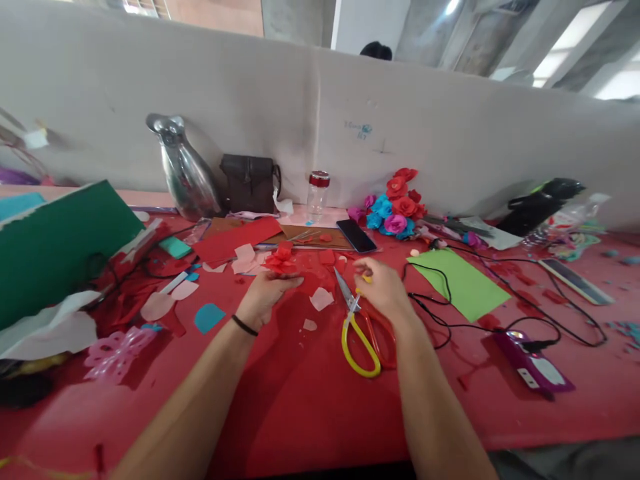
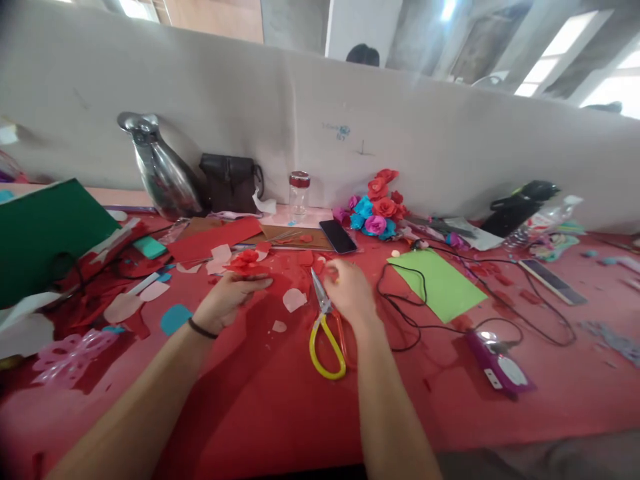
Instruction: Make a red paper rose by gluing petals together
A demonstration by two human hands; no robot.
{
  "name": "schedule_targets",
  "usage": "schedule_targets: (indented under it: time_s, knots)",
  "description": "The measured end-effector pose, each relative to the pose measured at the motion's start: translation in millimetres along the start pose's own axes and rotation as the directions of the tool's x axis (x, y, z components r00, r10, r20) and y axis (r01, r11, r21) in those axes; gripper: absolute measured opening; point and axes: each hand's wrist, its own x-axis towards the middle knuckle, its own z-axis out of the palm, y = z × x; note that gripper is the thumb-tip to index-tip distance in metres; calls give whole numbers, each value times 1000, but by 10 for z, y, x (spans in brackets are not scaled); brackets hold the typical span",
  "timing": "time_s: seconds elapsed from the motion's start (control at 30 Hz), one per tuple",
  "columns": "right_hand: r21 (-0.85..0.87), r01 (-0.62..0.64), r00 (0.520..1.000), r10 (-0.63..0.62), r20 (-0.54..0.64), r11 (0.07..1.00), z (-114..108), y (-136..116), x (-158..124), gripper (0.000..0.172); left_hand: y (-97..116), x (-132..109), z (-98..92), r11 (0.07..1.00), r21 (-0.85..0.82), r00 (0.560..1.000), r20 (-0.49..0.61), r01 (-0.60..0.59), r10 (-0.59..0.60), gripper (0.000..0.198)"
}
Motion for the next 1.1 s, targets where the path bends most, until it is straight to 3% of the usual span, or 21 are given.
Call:
schedule_targets:
  time_s: [0.1,0.2,0.4,0.5,0.57,0.67,0.73,0.83,0.93,1.1]
  knots:
    - [-495,-73,972,173,159,866,-177,211,-32,32,-44,92,-57,999,3,999,-8,33,-33,21]
    - [-563,-86,960,219,173,822,-152,332,-91,35,-84,157,-92,998,27,997,-52,50,-49,26]
    - [-558,-40,975,154,159,829,-133,349,-44,34,-154,174,-79,993,95,995,-76,74,-67,26]
    - [-440,-12,994,59,94,898,-233,293,0,29,-202,172,-48,997,80,997,-80,17,-11,28]
    - [-246,29,993,0,119,969,-263,234,-28,22,-228,178,-35,995,98,995,-98,-10,20,28]
    - [134,49,960,-84,268,990,-211,131,-151,19,-238,188,-36,979,204,992,-125,1,25,28]
    - [258,42,910,-143,388,965,-136,62,-238,25,-224,191,-49,939,343,992,-125,18,27,23]
    - [229,68,848,-177,500,971,-36,-15,-303,31,-201,193,-74,805,593,995,-95,26,38,12]
    - [191,83,845,-171,506,978,13,-29,-290,35,-203,204,-97,695,719,996,-60,-1,63,8]
    - [221,101,844,-201,497,970,25,-1,-262,37,-228,234,-119,714,700,999,-12,-21,41,12]
